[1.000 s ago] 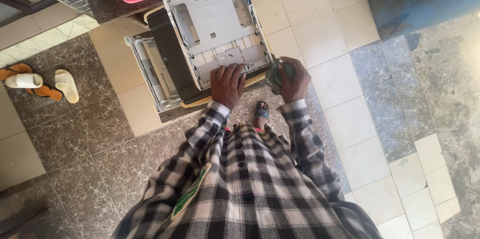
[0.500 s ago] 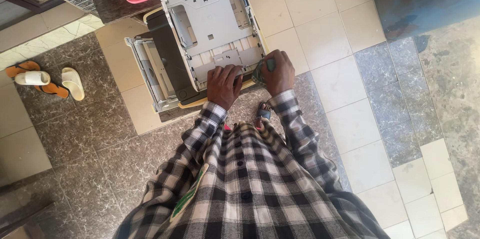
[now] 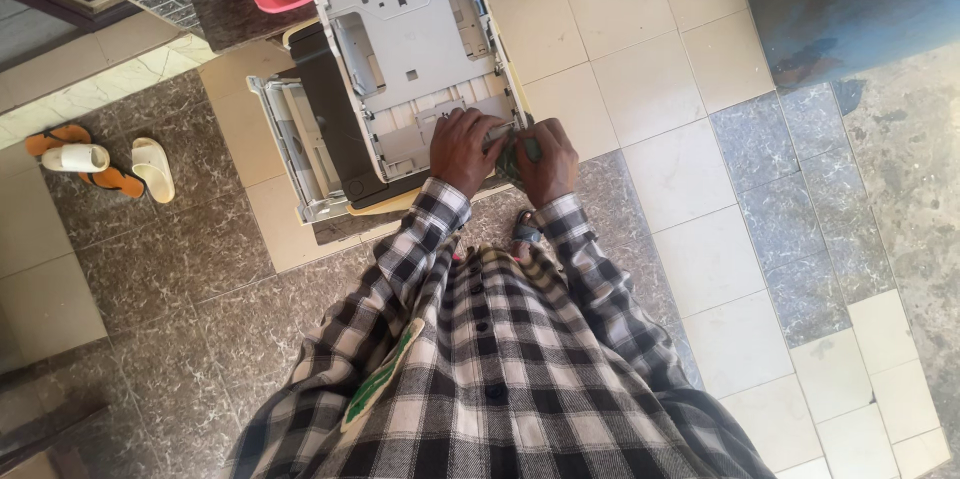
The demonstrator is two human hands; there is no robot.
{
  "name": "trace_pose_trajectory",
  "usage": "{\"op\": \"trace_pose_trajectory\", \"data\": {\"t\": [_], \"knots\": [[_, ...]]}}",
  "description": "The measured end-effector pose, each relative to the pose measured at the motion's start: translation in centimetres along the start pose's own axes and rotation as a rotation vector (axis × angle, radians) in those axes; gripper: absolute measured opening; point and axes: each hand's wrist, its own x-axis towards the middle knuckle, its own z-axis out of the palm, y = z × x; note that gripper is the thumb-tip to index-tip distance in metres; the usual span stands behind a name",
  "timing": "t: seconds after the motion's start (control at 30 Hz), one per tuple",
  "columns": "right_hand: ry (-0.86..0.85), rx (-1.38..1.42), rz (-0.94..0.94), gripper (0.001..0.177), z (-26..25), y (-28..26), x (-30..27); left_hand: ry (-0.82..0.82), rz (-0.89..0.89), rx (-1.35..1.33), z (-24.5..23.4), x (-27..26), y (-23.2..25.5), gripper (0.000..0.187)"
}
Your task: The person wipes the interior of an open printer with a green cloth, moving the cloth across various internal surfaces and edges. The person uses both hands to stabilize the printer while cleaning.
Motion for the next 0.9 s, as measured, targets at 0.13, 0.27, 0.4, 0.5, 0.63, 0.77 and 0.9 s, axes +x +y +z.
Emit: {"op": "trace_pose_trajectory", "data": {"t": [0.13,0.27,0.4,0.5,0.63,0.77,0.9], "knots": [[0.044,0.051,-0.006,0.013,0.3,-0.1,-0.6,0.004,-0.049,-0.011,-0.3,0.8,0.7,0.027],[0.054,0.113,0.073,0.014,0.5,0.7,-0.6,0.016,-0.044,-0.031,-0.9,1.1,1.1,0.03],[0.061,0.113,0.122,0.011,1.1,1.1,-0.5,-0.019,-0.041,-0.077,-1.6,1.3,1.2,0.03],[0.125,0.027,0.135,0.012,1.4,0.8,-0.4,-0.046,-0.06,-0.101,-1.8,1.5,1.1,0.028],[0.126,0.066,0.146,0.014,1.1,0.4,0.1,-0.069,-0.052,-0.148,-1.8,1.7,0.5,0.024],[0.129,0.011,0.109,0.012,1.1,-0.2,0.5,-0.047,-0.049,-0.17,-1.7,1.4,0.2,0.018],[0.116,-0.07,0.071,0.01,1.5,-1.0,0.4,-0.028,-0.092,-0.131,-1.2,1.7,0.5,0.018]]}}
